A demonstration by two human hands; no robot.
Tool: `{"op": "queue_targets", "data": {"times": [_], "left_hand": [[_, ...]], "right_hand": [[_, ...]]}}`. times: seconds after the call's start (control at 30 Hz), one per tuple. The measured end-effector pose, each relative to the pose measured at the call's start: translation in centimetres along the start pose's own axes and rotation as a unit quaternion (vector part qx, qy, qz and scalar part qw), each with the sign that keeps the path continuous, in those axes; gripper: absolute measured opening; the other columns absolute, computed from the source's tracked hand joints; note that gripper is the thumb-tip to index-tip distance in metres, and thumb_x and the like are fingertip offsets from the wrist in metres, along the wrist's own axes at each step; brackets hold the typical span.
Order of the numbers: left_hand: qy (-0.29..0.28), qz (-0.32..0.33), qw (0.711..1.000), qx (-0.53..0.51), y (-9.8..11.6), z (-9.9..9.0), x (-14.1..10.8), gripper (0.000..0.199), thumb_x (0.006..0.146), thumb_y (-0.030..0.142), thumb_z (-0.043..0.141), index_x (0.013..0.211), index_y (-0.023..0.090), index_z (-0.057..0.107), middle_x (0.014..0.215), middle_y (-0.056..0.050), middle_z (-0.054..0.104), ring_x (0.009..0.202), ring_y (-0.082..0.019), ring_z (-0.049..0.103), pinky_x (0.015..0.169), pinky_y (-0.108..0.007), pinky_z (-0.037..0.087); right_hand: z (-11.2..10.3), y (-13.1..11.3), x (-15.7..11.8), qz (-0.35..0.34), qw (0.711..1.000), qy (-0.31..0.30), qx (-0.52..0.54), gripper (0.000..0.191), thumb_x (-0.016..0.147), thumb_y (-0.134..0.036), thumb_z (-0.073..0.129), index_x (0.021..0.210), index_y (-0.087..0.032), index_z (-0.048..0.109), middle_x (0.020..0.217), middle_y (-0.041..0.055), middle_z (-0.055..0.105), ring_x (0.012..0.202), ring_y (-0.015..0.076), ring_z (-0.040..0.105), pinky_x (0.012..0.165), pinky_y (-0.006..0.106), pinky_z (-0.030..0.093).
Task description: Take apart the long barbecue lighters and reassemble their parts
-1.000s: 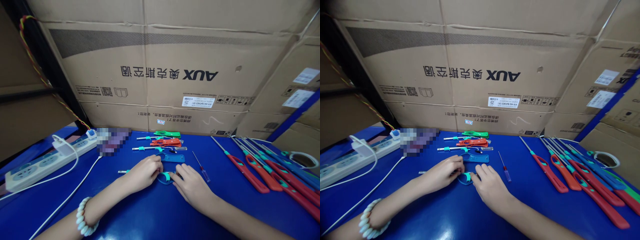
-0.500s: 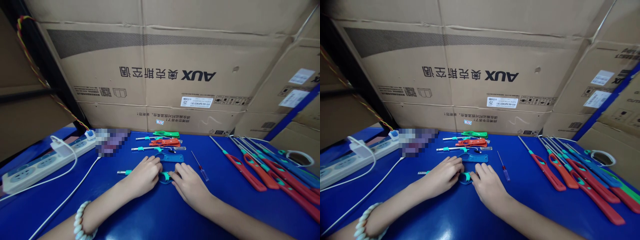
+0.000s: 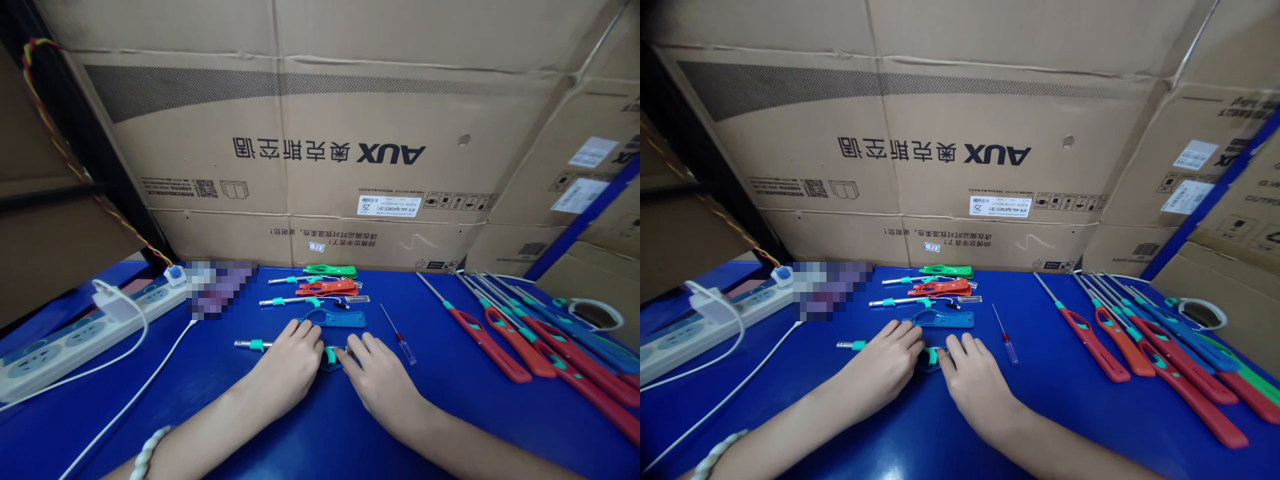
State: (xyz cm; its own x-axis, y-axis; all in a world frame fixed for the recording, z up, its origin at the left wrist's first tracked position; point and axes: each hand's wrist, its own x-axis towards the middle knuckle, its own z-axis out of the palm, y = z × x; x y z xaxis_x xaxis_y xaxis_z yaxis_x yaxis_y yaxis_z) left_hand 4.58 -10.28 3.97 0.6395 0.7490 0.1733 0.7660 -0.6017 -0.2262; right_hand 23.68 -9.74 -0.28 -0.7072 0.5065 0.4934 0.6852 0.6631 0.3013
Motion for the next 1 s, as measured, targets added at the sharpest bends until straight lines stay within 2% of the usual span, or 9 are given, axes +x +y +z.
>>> {"op": "queue_targets", "data": {"times": [0.17, 0.3, 0.43, 0.5, 0.57, 0.63, 0.73, 0.8, 1.0], "left_hand": [[-0.002, -0.002, 1.0, -0.012, -0.2, -0.2, 0.0, 0.011, 0.084, 0.011, 0.053, 0.081, 0.014, 0.063, 0.085, -0.008, 0.06, 0.084, -0.024, 0.053, 0.078, -0.037, 0.038], [-0.012, -0.003, 0.999, -0.029, -0.5, -0.6, -0.1, 0.013, 0.085, 0.01, 0.052, 0.085, 0.015, 0.064, 0.086, -0.007, 0.06, 0.083, -0.023, 0.052, 0.077, -0.036, 0.037], [-0.029, -0.005, 0.998, -0.054, -0.8, -1.2, 0.1, 0.013, 0.085, 0.01, 0.052, 0.084, 0.015, 0.064, 0.085, -0.007, 0.059, 0.084, -0.023, 0.052, 0.076, -0.036, 0.036], [-0.033, -0.003, 0.997, -0.066, -0.9, -1.3, 0.1, 0.014, 0.086, 0.01, 0.051, 0.082, 0.015, 0.064, 0.085, -0.007, 0.059, 0.084, -0.023, 0.051, 0.076, -0.035, 0.036], [-0.034, -0.004, 0.996, -0.077, -0.9, -1.5, 0.2, 0.016, 0.086, 0.01, 0.05, 0.081, 0.015, 0.064, 0.085, -0.007, 0.059, 0.083, -0.022, 0.051, 0.076, -0.035, 0.036], [-0.039, -0.008, 0.996, -0.082, -1.0, -1.6, 0.2, 0.016, 0.086, 0.01, 0.049, 0.081, 0.015, 0.064, 0.085, -0.007, 0.059, 0.083, -0.022, 0.051, 0.076, -0.035, 0.036], [-0.044, -0.009, 0.996, -0.083, -0.9, -1.6, 0.2, 0.017, 0.086, 0.01, 0.049, 0.082, 0.015, 0.064, 0.085, -0.007, 0.059, 0.083, -0.023, 0.052, 0.077, -0.036, 0.037], [-0.042, -0.008, 0.996, -0.085, -0.9, -1.7, 0.2, 0.017, 0.086, 0.01, 0.049, 0.081, 0.015, 0.064, 0.086, -0.007, 0.059, 0.083, -0.023, 0.052, 0.077, -0.036, 0.037], [-0.039, -0.007, 0.996, -0.076, -0.9, -1.7, 0.3, 0.017, 0.087, 0.01, 0.048, 0.082, 0.015, 0.064, 0.086, -0.007, 0.06, 0.084, -0.023, 0.052, 0.077, -0.036, 0.037]], "right_hand": [[-0.8, 0.3, 0.1, -0.005, 0.999, -0.027, 0.028, 0.036, 0.08, -0.011, 0.06, 0.115, -0.013, 0.061, 0.093, 0.011, 0.064, 0.079, 0.0247, 0.057, 0.066, 0.035, 0.048], [-1.5, 1.2, 0.5, 0.036, 0.986, -0.02, 0.163, 0.033, 0.088, -0.011, 0.048, 0.119, -0.013, 0.058, 0.089, 0.0092, 0.066, 0.08, 0.0238, 0.06, 0.071, 0.036, 0.051], [-1.6, 2.5, 0.9, 0.159, 0.921, -0.006, 0.356, 0.027, 0.09, -0.013, 0.042, 0.109, -0.018, 0.06, 0.094, 0.0067, 0.068, 0.081, 0.0185, 0.064, 0.073, 0.03, 0.052], [-1.4, 3.1, 1.1, 0.214, 0.878, -0.011, 0.427, 0.023, 0.089, -0.013, 0.044, 0.102, -0.018, 0.061, 0.087, 0.0045, 0.068, 0.073, 0.0162, 0.064, 0.068, 0.027, 0.052], [-1.0, 3.9, 1.2, 0.242, 0.853, -0.015, 0.462, 0.02, 0.087, -0.013, 0.044, 0.096, -0.018, 0.061, 0.078, 0.0024, 0.067, 0.066, 0.0151, 0.063, 0.062, 0.026, 0.052], [-0.7, 4.8, 1.3, 0.244, 0.865, -0.007, 0.438, 0.02, 0.087, -0.012, 0.043, 0.093, -0.018, 0.061, 0.078, 0.0026, 0.067, 0.067, 0.016, 0.063, 0.063, 0.028, 0.051], [-0.1, 5.9, 1.4, 0.213, 0.923, -0.001, 0.321, 0.019, 0.088, -0.012, 0.045, 0.095, -0.019, 0.061, 0.089, 0.0053, 0.066, 0.082, 0.0201, 0.062, 0.077, 0.036, 0.05], [0.4, 6.5, 1.4, 0.19, 0.948, -0.023, 0.256, 0.019, 0.087, -0.013, 0.049, 0.1, -0.019, 0.062, 0.096, 0.0068, 0.065, 0.091, 0.0227, 0.061, 0.085, 0.04, 0.048], [1.6, 6.7, 1.5, 0.163, 0.964, -0.072, 0.196, 0.027, 0.087, -0.022, 0.058, 0.114, -0.018, 0.062, 0.101, 0.0089, 0.062, 0.097, 0.0254, 0.059, 0.085, 0.044, 0.049]]}}
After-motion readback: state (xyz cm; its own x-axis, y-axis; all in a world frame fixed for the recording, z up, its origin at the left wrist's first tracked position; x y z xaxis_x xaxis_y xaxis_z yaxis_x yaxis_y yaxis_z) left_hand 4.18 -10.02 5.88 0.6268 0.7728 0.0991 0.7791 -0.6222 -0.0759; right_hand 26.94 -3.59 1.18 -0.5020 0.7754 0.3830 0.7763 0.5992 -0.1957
